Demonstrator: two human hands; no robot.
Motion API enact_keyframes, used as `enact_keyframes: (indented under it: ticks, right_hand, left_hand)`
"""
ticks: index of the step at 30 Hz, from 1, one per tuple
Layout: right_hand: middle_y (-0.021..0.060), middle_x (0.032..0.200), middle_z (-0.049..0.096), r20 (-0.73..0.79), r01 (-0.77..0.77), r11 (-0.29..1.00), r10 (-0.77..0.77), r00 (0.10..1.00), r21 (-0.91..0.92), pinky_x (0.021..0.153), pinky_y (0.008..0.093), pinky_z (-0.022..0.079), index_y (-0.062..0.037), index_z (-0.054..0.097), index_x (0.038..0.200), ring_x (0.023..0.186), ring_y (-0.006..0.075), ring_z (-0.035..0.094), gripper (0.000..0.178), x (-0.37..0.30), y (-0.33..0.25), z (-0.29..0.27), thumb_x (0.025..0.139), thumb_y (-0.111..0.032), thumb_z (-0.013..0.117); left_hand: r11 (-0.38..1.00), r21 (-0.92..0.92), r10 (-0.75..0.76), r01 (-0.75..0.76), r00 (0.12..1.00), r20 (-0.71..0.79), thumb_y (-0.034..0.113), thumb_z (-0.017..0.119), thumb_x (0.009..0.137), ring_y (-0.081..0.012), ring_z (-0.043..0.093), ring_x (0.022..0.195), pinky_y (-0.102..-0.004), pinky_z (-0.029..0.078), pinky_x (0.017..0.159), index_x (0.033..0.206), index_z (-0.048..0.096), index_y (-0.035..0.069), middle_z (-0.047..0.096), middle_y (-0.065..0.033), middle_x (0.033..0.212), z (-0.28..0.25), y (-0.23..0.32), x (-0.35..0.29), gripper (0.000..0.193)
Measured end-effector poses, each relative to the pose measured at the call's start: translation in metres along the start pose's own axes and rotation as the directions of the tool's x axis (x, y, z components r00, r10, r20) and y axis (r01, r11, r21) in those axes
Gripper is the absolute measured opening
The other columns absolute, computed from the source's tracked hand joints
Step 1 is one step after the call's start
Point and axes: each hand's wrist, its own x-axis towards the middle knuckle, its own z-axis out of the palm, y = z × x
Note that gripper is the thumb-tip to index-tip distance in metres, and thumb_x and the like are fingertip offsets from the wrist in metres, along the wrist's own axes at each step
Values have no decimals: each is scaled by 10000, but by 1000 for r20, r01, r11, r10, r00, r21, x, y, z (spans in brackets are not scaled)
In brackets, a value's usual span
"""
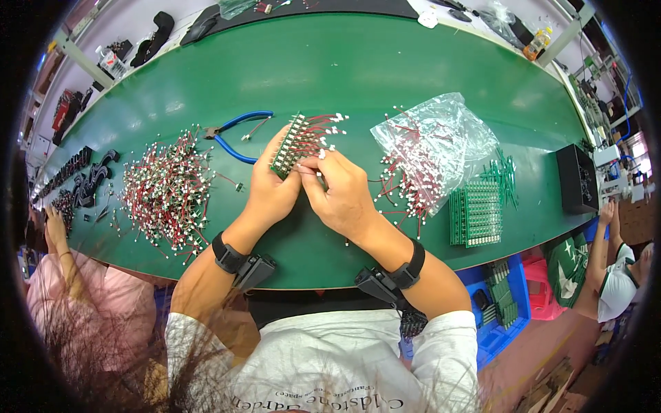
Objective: Assembling electronic components onto a printed circuit board at a manufacturing workstation.
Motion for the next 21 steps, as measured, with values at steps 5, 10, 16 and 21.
enact_keyframes:
  ticks: [5,10,16,21]
  right_hand:
    - [105,855,675,-58,104,994,-106,993,-28,553,275,488,13,695,937,627,153,618,96,1,6,1,842,4,704]
    - [124,869,685,-32,117,989,-120,992,-92,608,303,519,10,696,931,696,217,652,117,3,1,-2,815,5,710]
    - [131,873,689,-71,212,964,-225,972,-160,662,363,541,0,685,886,758,287,667,128,4,6,0,763,22,717]
    - [120,870,693,-66,237,955,-252,966,-179,670,367,543,-4,682,867,762,290,669,129,4,4,1,748,29,721]
  left_hand:
    - [973,199,119,-119,993,15,-77,566,833,-273,707,1011,-338,532,871,1442,426,-20,695,-213,1125,1,6,0,627]
    - [931,312,183,-188,982,46,-89,563,818,-354,702,995,-354,536,836,1454,415,-11,678,-237,1126,1,9,0,658]
    - [905,372,190,-205,979,77,-113,571,788,-377,681,1048,-371,537,863,1466,400,-11,656,-245,1187,1,7,0,708]
    - [901,381,193,-205,979,69,-86,604,816,-314,693,1047,-354,541,872,1461,410,-19,679,-211,1173,1,8,0,677]
